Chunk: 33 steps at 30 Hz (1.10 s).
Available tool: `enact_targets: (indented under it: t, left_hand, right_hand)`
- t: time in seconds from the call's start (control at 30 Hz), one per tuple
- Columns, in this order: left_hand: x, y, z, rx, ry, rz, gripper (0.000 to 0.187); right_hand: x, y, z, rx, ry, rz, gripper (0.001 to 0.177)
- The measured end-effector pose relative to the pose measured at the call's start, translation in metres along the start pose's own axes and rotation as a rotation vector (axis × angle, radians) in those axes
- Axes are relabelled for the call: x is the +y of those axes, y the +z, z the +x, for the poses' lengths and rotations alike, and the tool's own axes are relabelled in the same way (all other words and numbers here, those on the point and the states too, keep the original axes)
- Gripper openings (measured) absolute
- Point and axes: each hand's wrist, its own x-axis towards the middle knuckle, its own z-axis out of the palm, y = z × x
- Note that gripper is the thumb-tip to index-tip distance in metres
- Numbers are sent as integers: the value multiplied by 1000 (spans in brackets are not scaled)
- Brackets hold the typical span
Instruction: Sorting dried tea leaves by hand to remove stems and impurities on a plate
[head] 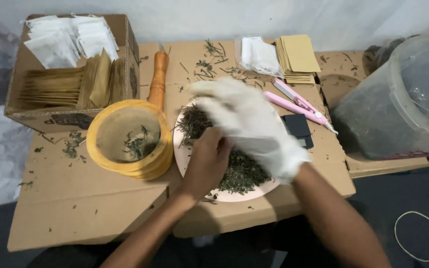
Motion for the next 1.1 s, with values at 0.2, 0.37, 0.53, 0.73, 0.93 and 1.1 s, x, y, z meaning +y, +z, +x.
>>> enact_targets:
  t: [0.2, 0.37, 0.53, 0.73, 0.93, 1.1]
  left_hand:
    - [0, 0, 4, 184, 142, -51, 20]
    - [-7, 11, 1, 218, 150, -25, 19]
    - [-5, 9, 0, 239, 184, -73, 21]
    - [-3, 9, 0, 252, 213, -34, 15]
    - [-2, 8, -2, 175, 260, -56, 18]
    - [-5, 10, -2, 163, 315, -14, 21]
  right_hand:
    - [106, -2, -53, 36, 211, 38, 32]
    - [107, 19, -64, 179, 245, 216, 15]
    - [118, 32, -68, 121, 494, 428, 25]
    - [137, 34, -70, 154, 504, 435, 27]
    - [163, 41, -77, 172, 491, 406, 15]
    - [148, 33, -74, 179, 440, 370, 15]
